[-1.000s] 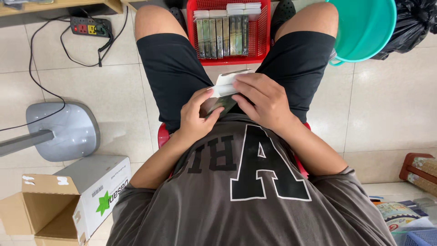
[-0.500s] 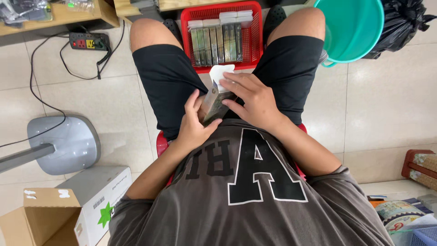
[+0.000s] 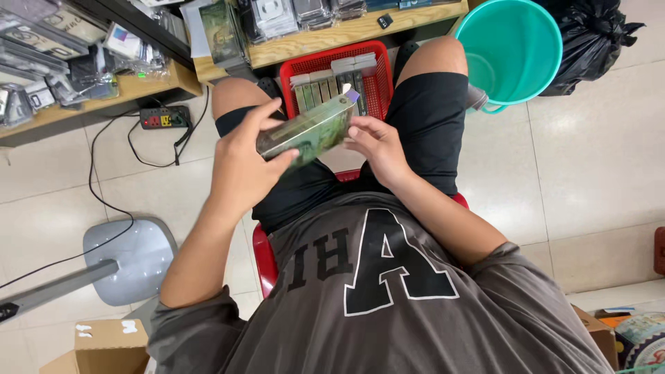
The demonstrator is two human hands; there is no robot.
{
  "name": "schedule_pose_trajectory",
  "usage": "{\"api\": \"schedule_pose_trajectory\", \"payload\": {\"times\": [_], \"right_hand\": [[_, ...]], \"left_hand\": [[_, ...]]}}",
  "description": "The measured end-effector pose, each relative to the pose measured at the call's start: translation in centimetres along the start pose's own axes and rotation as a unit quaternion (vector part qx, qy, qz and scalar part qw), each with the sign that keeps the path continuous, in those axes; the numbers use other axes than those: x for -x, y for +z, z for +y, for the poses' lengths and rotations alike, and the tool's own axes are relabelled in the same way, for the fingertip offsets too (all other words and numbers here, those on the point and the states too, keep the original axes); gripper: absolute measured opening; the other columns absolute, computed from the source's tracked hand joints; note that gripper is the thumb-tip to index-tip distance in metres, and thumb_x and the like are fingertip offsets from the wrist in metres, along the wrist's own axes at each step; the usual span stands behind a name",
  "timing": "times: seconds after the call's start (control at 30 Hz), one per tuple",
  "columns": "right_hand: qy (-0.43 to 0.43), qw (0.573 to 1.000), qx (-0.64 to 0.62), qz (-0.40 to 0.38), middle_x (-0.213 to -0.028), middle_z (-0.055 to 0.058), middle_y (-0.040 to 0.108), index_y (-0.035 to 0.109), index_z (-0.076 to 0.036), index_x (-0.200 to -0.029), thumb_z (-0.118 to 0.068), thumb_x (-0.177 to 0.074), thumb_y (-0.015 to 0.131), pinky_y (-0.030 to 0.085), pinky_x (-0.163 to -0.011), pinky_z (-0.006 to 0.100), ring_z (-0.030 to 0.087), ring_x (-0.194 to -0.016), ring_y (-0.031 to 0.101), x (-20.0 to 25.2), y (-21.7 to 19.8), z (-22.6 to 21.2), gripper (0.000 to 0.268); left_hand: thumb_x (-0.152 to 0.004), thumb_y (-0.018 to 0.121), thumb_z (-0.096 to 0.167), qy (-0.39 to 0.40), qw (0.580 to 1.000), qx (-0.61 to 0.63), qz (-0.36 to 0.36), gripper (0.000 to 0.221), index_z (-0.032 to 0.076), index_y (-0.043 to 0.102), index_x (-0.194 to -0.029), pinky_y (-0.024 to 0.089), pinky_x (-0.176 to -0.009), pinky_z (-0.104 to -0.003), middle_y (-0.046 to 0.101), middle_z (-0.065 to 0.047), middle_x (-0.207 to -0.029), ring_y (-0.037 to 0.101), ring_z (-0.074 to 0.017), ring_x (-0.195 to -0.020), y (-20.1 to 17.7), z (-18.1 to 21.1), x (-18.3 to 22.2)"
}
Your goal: The person picks up a boxed phone accessory from a basket, wipes the box with a gray cloth, opens the box to remove several white packets, and then wipes a tempered glass screen protector taken from one of the packets.
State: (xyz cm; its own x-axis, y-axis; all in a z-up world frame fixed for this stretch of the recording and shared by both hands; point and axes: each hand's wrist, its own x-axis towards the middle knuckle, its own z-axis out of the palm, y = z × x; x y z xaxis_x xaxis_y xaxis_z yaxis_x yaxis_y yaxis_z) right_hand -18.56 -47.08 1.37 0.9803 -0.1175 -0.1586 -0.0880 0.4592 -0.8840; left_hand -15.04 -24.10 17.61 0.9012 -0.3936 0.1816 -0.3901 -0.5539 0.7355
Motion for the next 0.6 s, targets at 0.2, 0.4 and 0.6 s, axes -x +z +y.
{"api": "schedule_pose_trajectory", "payload": {"times": [0.2, 0.4, 0.6], "right_hand": [[0.087, 0.958, -0.257, -0.087, -0.125, 0.001, 0.063, 0.055, -0.019, -0.130, -0.048, -0.100, 0.061, 0.051, -0.105, 0.051, 0.024, -0.124, 0.060, -2.4, 1.1, 2.5, 0.042], [0.009, 0.963, -0.251, -0.099, -0.140, 0.005, 0.055, 0.039, -0.016, -0.155, -0.036, -0.098, 0.068, 0.051, -0.106, 0.053, 0.025, -0.126, 0.058, -3.6, 1.3, 1.1, 0.068], [0.000, 0.967, -0.243, -0.070, -0.126, 0.011, 0.068, 0.056, -0.009, -0.136, -0.011, -0.089, 0.081, 0.060, -0.094, 0.042, 0.026, -0.113, 0.069, -4.9, 0.6, 0.0, 0.054]], "left_hand": [[-0.076, 0.093, 0.011, 0.096, 0.993, -0.047, 0.059, 0.072, 0.017, 0.060, -0.139, 0.056, -0.093, -0.049, 0.078, -0.005, -0.110, 0.070, -0.0344, -0.103, -1.3, 4.5, -4.2], [-0.074, 0.097, 0.012, 0.130, 0.989, -0.020, 0.069, 0.059, 0.016, 0.070, -0.126, 0.057, -0.089, -0.042, 0.079, -0.004, -0.104, 0.074, -0.0310, -0.096, -1.6, 4.8, -5.5], [-0.081, 0.092, 0.006, 0.051, 0.996, 0.057, 0.047, 0.048, 0.010, 0.069, -0.123, 0.054, -0.088, -0.033, 0.074, -0.007, -0.111, 0.070, -0.0213, -0.099, -2.4, 3.4, -6.0]]}}
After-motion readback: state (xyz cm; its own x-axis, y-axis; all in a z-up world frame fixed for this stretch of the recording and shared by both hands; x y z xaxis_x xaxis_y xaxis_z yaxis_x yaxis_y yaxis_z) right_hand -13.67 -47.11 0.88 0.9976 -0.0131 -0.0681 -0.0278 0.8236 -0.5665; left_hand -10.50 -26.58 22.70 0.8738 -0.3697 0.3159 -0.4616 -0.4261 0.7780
